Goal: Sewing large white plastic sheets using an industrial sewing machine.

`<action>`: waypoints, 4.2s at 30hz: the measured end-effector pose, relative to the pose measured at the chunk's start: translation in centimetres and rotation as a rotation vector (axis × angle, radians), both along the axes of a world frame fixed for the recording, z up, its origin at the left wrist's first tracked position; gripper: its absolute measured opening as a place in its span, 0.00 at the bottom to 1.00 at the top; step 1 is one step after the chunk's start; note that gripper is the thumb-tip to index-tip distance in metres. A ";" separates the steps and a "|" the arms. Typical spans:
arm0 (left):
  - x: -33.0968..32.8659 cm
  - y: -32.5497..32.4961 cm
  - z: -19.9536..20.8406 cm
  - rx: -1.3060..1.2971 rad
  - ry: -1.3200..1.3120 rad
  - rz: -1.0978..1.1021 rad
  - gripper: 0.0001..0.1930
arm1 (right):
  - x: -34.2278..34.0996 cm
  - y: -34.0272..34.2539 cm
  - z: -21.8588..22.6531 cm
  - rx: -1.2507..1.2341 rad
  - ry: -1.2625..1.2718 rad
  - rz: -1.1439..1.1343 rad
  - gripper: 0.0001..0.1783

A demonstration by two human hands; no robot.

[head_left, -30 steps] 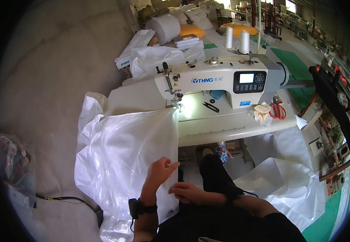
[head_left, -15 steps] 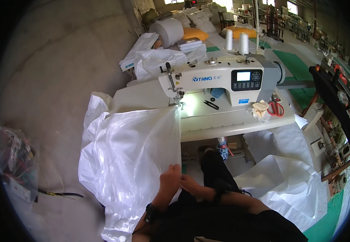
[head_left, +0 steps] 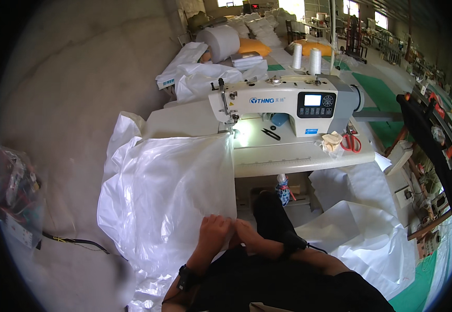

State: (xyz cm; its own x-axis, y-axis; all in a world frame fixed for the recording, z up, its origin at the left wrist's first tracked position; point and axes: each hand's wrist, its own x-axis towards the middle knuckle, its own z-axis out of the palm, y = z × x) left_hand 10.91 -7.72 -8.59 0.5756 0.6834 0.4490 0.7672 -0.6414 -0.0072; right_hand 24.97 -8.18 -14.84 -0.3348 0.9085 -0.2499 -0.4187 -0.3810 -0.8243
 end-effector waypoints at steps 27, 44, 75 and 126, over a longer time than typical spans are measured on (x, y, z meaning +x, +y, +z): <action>-1.3 -1.7 -6.0 0.025 -0.157 0.257 0.05 | -2.1 6.8 -1.9 0.469 -0.788 -0.305 0.25; 1.7 6.3 -1.5 0.141 -0.163 0.134 0.04 | 0.2 13.7 3.5 0.751 -1.497 -0.210 0.33; -13.9 27.8 0.3 -0.321 -0.016 0.619 0.31 | -2.4 16.0 2.8 -0.170 -0.084 0.185 0.16; -14.7 19.1 -2.1 -0.185 -0.105 0.573 0.27 | -5.3 6.0 4.7 1.351 -1.149 0.255 0.30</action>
State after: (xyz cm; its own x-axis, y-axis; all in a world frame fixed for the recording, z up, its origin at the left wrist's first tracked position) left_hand -3.75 11.35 -10.70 0.0525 0.9434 0.3275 0.9810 -0.1100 0.1596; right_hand 19.65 -2.17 -10.13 -0.6967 0.6188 0.3628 0.4867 0.7794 -0.3946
